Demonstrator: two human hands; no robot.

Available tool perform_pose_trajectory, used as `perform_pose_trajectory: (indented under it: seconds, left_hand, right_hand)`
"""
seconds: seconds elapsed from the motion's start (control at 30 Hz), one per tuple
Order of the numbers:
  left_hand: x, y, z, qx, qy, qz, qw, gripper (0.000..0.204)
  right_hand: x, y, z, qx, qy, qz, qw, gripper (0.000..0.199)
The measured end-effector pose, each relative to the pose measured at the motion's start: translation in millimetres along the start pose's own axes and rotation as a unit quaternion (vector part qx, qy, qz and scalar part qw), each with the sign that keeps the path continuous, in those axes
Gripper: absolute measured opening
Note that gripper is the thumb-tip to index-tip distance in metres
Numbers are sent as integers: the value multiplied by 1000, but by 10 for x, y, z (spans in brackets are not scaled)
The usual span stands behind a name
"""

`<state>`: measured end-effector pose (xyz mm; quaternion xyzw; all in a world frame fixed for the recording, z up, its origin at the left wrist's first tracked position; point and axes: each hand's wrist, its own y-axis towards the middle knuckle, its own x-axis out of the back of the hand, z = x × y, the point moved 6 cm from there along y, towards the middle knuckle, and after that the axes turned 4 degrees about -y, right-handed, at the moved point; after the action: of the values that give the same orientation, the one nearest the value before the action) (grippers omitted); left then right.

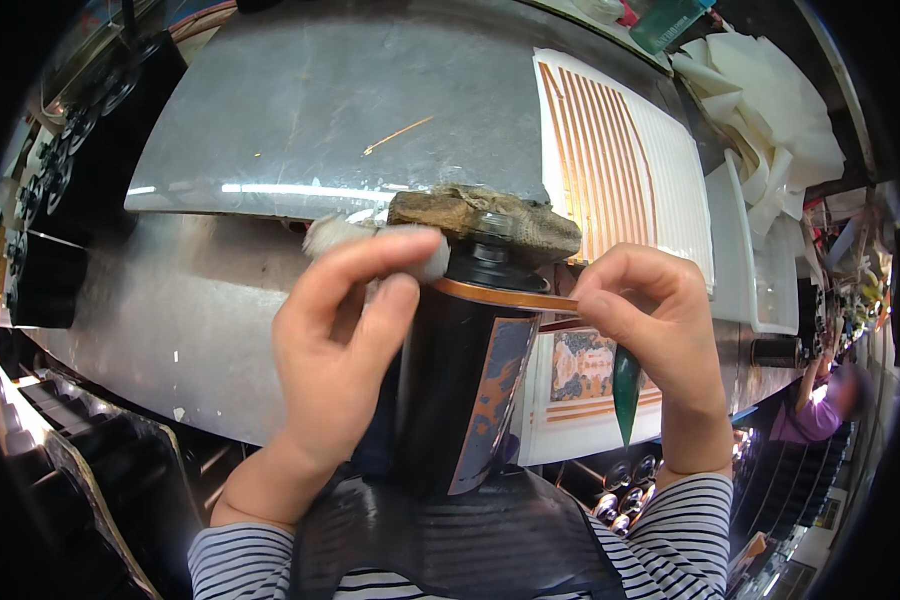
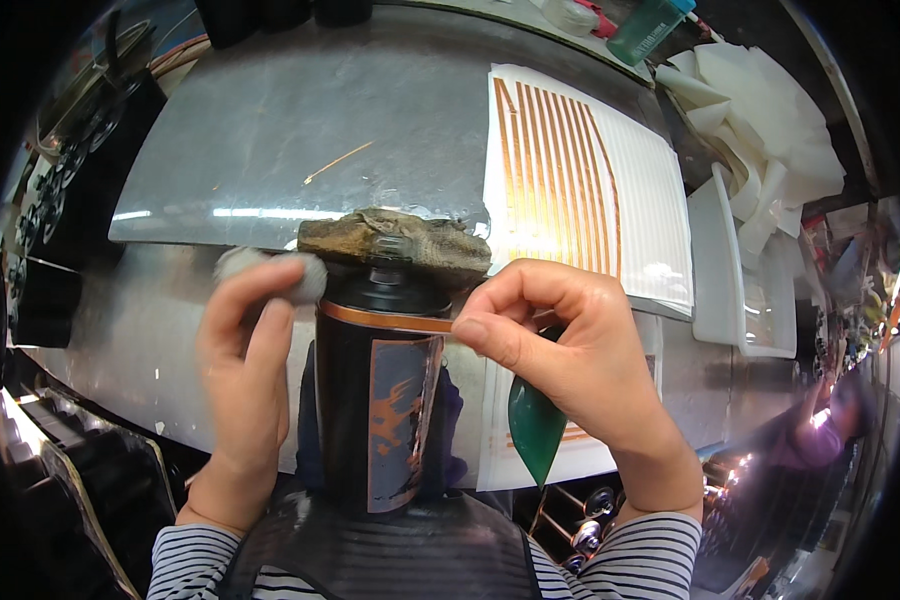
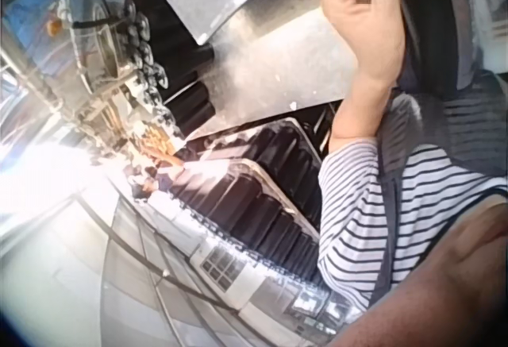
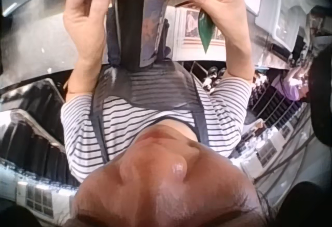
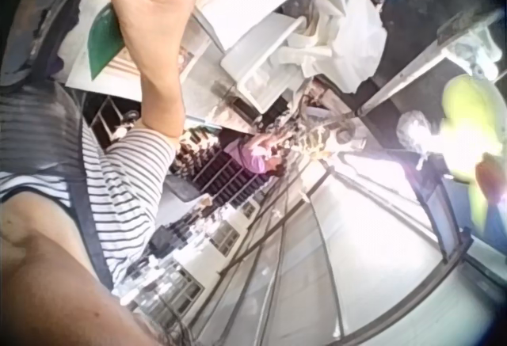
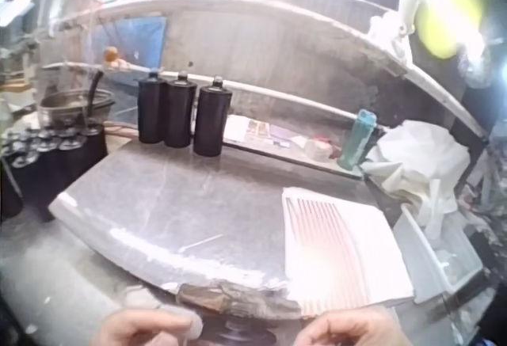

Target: The person repeatedly wipes a black cylindrical container with a green sponge and applies thin gold strips around its rim and body. They rotate the container to access different sides and smooth the strips with their fingers.

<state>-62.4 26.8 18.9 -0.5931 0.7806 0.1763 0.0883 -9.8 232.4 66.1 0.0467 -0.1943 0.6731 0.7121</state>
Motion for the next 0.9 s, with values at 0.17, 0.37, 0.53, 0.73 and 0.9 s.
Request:
perform_pose_trajectory:
  seconds: [0.17,0.37,0.53,0.73,0.9]
  left_hand:
    - [-152,-148,-272,-151,232,165,947,41]
    - [-214,-348,-81,-91,311,147,934,61]
    - [-113,-412,160,41,51,77,995,85]
    - [-111,-333,101,44,123,119,984,77]
    - [-350,-313,-229,-125,408,162,890,57]
  right_hand:
    - [16,-32,93,33,-40,2,999,12]
    - [40,-19,-47,8,-28,-12,1000,11]
    - [24,8,-104,4,-18,-1,1000,12]
    - [64,-26,-123,-6,-8,-5,1000,15]
    - [104,-82,-153,-17,35,-6,999,16]
